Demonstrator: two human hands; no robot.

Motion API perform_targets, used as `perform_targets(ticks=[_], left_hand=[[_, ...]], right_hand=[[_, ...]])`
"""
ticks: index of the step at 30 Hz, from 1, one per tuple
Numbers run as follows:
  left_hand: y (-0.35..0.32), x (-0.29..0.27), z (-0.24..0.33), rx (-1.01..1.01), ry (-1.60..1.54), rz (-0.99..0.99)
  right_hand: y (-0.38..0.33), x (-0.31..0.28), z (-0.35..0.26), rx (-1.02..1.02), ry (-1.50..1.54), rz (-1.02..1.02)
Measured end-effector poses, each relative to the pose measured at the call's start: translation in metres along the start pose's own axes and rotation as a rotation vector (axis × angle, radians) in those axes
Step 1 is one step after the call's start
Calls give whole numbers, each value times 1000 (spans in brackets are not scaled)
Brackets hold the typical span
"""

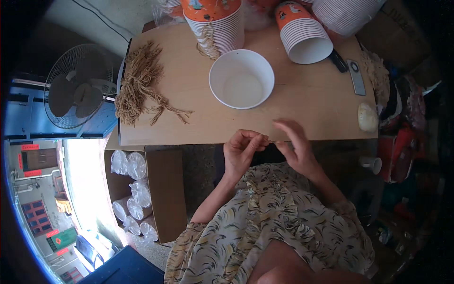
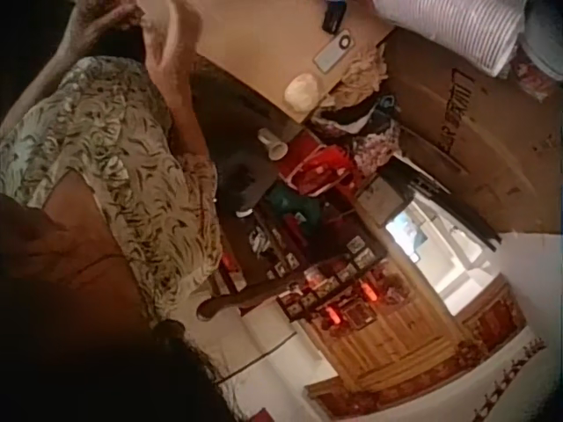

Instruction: Tying twine handles onto printed paper buckets at a workstation.

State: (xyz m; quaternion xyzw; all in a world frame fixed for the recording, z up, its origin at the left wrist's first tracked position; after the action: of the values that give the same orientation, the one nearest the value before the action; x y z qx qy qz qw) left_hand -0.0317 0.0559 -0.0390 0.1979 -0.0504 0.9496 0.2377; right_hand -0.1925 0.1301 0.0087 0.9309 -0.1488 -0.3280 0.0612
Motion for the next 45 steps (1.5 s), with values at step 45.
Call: perform_targets(ticks=[45], left_hand=[[20,-15,29,600,1228,-333]], right_hand=[[85,27,-2,487,260,-539]])
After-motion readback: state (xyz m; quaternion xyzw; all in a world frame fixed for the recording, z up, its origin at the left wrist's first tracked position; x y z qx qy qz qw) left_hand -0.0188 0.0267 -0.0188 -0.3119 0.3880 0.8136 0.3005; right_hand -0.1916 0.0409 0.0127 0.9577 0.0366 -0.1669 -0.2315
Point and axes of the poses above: each hand's wrist, its own y-axis towards the middle knuckle, its own x-axis out of the palm, z = x × y, the point moved 5 cm from there along y, towards the middle knuckle, and after that the axes turned 9 degrees about x, right-handed, at the moved point
